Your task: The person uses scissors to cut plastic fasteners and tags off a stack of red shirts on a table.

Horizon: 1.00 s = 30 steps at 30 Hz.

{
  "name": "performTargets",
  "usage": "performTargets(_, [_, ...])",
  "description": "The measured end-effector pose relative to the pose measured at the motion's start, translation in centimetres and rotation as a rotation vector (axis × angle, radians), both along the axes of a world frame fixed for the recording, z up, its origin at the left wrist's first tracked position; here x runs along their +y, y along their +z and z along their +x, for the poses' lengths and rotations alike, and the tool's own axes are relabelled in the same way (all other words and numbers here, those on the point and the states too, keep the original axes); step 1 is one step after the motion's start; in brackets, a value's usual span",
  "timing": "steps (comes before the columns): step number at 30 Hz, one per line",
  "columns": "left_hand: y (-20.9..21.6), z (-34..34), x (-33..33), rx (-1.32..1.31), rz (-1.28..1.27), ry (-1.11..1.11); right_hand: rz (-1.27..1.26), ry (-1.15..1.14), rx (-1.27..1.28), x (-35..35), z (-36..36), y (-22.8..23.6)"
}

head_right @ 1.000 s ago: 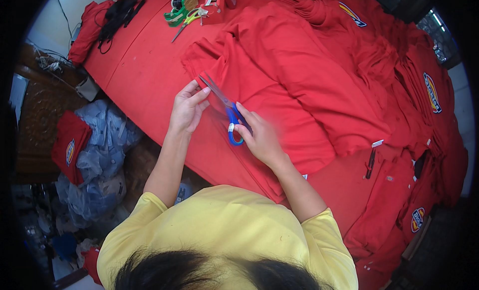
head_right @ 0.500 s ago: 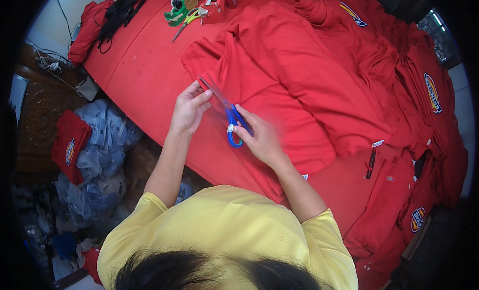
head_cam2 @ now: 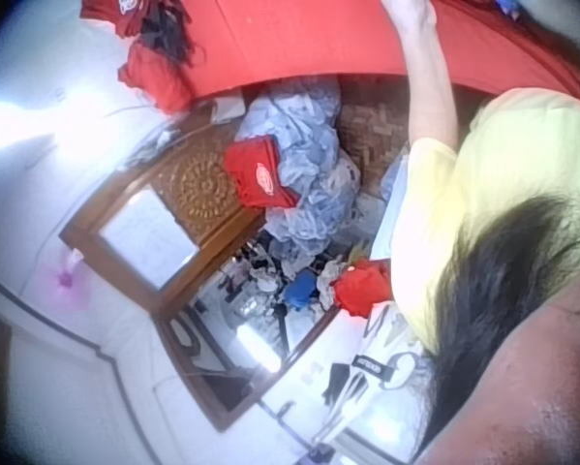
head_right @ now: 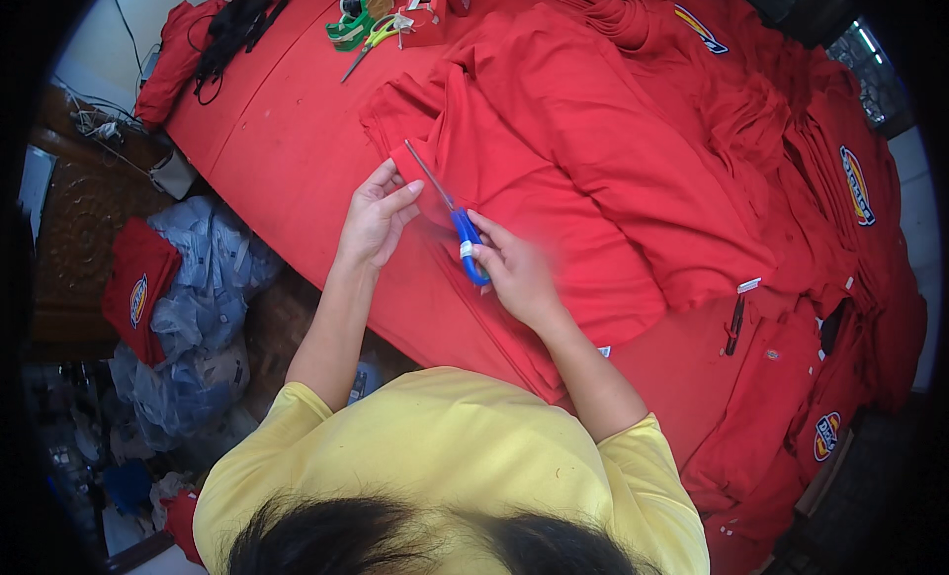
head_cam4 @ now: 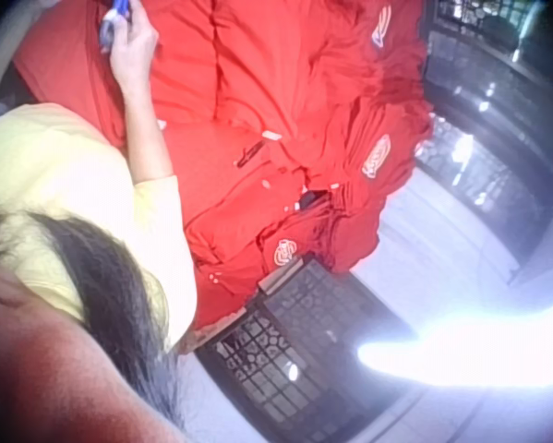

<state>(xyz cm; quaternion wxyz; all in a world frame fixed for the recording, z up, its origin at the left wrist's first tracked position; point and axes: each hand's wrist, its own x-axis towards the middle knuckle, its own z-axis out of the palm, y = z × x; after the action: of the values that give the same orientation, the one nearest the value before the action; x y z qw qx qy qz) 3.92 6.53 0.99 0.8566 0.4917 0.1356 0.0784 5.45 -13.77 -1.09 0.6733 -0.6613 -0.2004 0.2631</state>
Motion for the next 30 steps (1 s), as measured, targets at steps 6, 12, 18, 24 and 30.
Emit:
performTargets(6, [0.0,0.0,-0.1,0.035,0.017,-0.016,-0.070,-0.056,-0.349,0.5,0.3,-1.5])
performTargets(12, [-0.3,-0.4,0.2,0.037,0.024,-0.059,0.054,0.051,0.159,0.3,1.0,0.2])
performTargets(18, [-2.1,0.6,2.0,0.006,0.078,-0.009,0.308,0.082,0.406,-1.3,1.2,1.8])
performTargets(24, [-4.9,3.8,16.8,0.060,0.364,0.496,0.135,-0.109,0.118,-10.1,-1.6,5.9])
performTargets(30, [-1.9,5.2,5.0,-0.265,1.304,0.232,-0.787,-0.571,-0.100,-24.9,-9.8,1.8])
